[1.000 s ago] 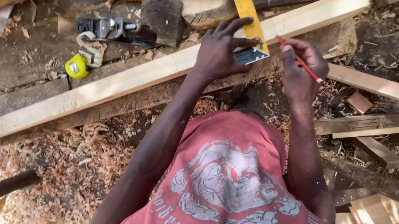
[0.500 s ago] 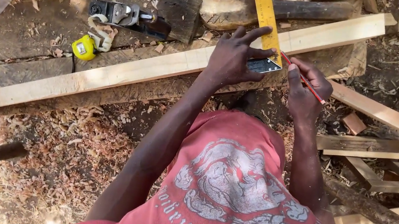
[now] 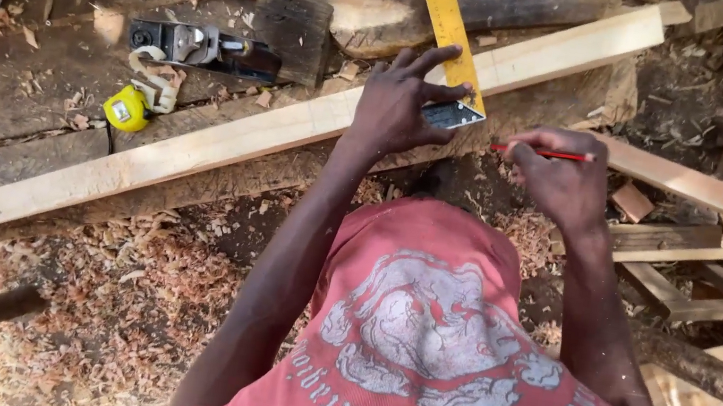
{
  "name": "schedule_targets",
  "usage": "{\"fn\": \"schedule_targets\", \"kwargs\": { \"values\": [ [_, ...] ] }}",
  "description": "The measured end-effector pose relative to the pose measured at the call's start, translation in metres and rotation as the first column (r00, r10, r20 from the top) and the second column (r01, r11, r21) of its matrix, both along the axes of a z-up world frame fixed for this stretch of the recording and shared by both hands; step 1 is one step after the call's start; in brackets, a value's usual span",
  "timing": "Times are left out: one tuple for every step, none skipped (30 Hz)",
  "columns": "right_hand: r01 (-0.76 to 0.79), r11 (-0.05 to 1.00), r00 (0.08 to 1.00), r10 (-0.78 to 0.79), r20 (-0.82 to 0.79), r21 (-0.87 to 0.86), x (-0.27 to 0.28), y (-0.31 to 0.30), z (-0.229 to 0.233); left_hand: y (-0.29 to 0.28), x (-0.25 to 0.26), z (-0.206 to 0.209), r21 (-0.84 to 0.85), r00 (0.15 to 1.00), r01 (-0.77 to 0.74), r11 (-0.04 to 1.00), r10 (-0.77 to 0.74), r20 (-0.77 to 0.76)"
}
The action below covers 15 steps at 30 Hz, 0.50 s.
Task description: The person measures a wooden plank using a tape measure and marks it with a pencil. They then use a combination square to draw straight lines across the plank at the marked intervals.
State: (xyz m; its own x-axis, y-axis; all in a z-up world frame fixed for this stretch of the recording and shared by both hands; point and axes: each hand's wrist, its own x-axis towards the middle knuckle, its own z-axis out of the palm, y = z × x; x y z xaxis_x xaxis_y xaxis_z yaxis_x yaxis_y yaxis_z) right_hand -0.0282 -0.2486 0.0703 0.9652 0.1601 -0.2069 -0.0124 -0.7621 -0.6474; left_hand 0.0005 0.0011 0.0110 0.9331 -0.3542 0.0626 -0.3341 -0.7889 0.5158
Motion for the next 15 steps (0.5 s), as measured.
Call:
{"fn": "schedule_targets", "kwargs": {
  "values": [
    [-0.020, 0.995, 0.985, 0.004, 0.175, 0.093, -0.002, -0.008, -0.001, 0.000, 0.004, -0.002, -0.023, 1.000, -0.003, 1.000, 0.004, 0.024],
    [-0.029, 0.996, 0.983, 0.013, 0.181, 0.088, -0.002, -0.016, -0.005, -0.008, 0.003, -0.009, -0.028, 0.999, -0.011, 1.000, 0.012, 0.030],
    [0.054, 0.985, 0.973, -0.089, 0.213, 0.161, 0.000, -0.021, -0.009, -0.012, 0.004, -0.015, -0.044, 0.997, -0.034, 0.998, 0.037, 0.064],
    [0.133, 0.962, 0.953, -0.191, 0.237, 0.238, 0.001, -0.026, -0.014, -0.015, 0.005, -0.020, -0.060, 0.993, -0.056, 0.997, 0.062, 0.098],
    [0.129, 0.963, 0.956, -0.184, 0.227, 0.236, 0.005, -0.024, -0.013, -0.022, 0.008, -0.016, -0.060, 0.994, -0.064, 0.996, 0.069, 0.088],
    [0.152, 0.939, 0.945, -0.230, 0.234, 0.309, 0.008, -0.024, -0.012, -0.029, 0.011, -0.013, -0.018, 0.999, -0.030, 0.999, 0.031, 0.045],
    [0.176, 0.905, 0.926, -0.285, 0.246, 0.386, 0.016, -0.022, -0.011, -0.035, 0.020, -0.009, 0.025, 1.000, 0.014, 1.000, -0.015, 0.012],
    [0.177, 0.904, 0.926, -0.287, 0.247, 0.389, 0.020, -0.020, -0.014, -0.038, 0.021, -0.008, 0.028, 1.000, 0.016, 0.999, -0.016, 0.014],
    [0.108, 0.923, 0.902, -0.247, 0.354, 0.369, 0.024, -0.020, -0.016, -0.042, 0.022, -0.006, 0.021, 1.000, 0.011, 1.000, -0.011, 0.012],
    [0.041, 0.940, 0.866, -0.203, 0.457, 0.340, 0.029, -0.021, -0.019, -0.047, 0.024, -0.005, 0.013, 1.000, 0.007, 1.000, -0.007, 0.010],
    [0.051, 0.941, 0.864, -0.210, 0.458, 0.335, 0.030, -0.018, -0.018, -0.047, 0.022, -0.003, 0.008, 1.000, 0.018, 1.000, -0.018, 0.010],
    [0.078, 0.934, 0.894, -0.220, 0.391, 0.349, 0.031, -0.015, -0.018, -0.047, 0.020, -0.002, 0.001, 1.000, 0.014, 1.000, -0.014, 0.016],
    [0.105, 0.926, 0.918, -0.230, 0.323, 0.362, 0.033, -0.012, -0.018, -0.047, 0.020, -0.001, -0.007, 1.000, 0.009, 1.000, -0.009, 0.023],
    [0.114, 0.927, 0.915, -0.239, 0.326, 0.357, 0.035, -0.011, -0.020, -0.048, 0.021, -0.001, -0.012, 0.999, 0.021, 1.000, -0.020, 0.025],
    [0.095, 0.925, 0.916, -0.225, 0.331, 0.367, 0.036, -0.009, -0.022, -0.047, 0.021, 0.000, -0.002, 0.999, 0.017, 1.000, -0.017, 0.034]
  ]
}}
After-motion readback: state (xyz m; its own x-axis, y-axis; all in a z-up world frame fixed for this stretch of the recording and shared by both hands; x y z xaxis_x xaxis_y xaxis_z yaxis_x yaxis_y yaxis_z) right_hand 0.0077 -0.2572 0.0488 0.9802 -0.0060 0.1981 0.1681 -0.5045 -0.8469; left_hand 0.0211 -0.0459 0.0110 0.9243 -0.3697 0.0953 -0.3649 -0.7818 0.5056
